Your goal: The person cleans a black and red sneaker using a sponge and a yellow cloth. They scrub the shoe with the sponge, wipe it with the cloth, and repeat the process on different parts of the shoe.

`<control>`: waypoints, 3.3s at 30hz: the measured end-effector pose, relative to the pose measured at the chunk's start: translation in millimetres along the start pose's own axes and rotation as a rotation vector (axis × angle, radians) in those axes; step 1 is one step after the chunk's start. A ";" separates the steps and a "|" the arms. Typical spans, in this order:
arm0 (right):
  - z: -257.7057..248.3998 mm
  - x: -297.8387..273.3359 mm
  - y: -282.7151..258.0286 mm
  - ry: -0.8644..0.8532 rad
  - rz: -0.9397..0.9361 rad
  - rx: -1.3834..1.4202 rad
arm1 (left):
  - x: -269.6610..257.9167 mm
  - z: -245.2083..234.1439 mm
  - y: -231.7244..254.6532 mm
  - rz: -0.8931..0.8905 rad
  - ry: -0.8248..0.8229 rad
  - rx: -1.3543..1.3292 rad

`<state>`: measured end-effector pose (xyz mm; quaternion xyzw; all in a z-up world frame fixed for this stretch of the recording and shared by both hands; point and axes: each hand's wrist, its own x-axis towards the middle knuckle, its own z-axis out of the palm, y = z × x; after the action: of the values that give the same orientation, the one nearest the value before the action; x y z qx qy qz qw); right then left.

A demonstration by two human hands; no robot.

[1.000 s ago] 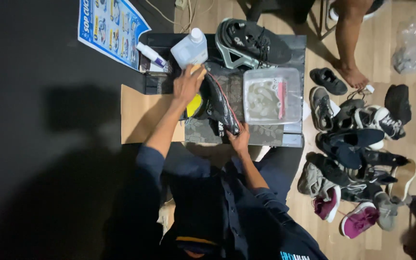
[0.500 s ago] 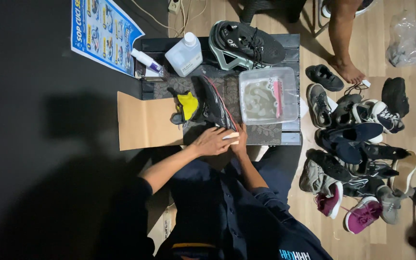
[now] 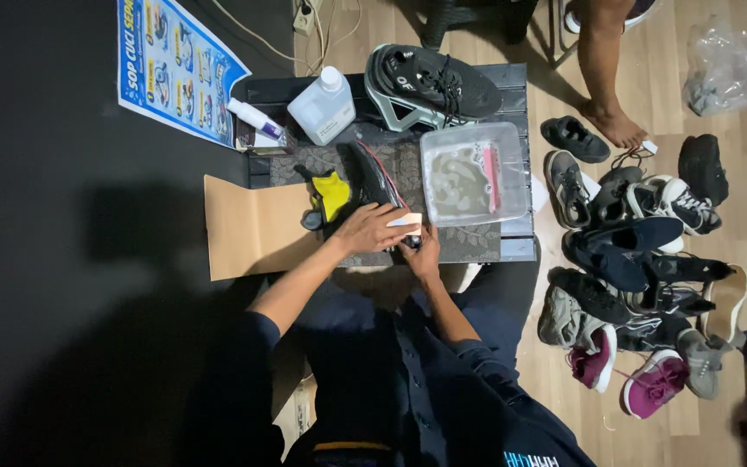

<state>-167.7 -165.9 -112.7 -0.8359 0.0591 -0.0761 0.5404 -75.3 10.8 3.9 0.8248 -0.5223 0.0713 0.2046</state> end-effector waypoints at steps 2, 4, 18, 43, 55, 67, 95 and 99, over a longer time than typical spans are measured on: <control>-2.0 0.6 -4.2 -0.006 0.012 -0.017 | -0.8 3.6 -16.1 -0.156 -0.023 -0.033; -3.8 0.9 -9.3 -0.005 0.030 -0.035 | 5.6 -2.4 -28.5 -0.306 -0.051 -0.071; 0.6 0.0 1.1 0.017 0.007 -0.049 | 5.9 -41.5 -62.2 -0.621 0.272 0.358; -4.9 -4.1 -8.4 -0.005 0.026 -0.031 | -4.9 -38.3 -115.9 -0.727 0.056 0.228; 10.9 -4.3 28.1 -0.001 0.127 0.315 | 13.9 -13.3 58.5 -0.071 0.109 0.062; -6.9 -0.8 -16.2 -0.030 0.082 0.054 | 11.9 -20.0 -60.6 -0.764 -0.049 -0.176; -1.4 0.1 -1.5 -0.027 -0.007 -0.098 | -6.4 15.7 -58.3 -0.698 0.270 0.135; 1.3 -0.4 5.6 -0.048 0.048 -0.108 | -0.3 26.3 33.3 -0.512 0.200 0.076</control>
<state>-168.0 -166.9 -118.4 -0.8638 0.0699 -0.0398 0.4974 -107.6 -12.1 -11.2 0.9259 -0.2708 0.1178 0.2355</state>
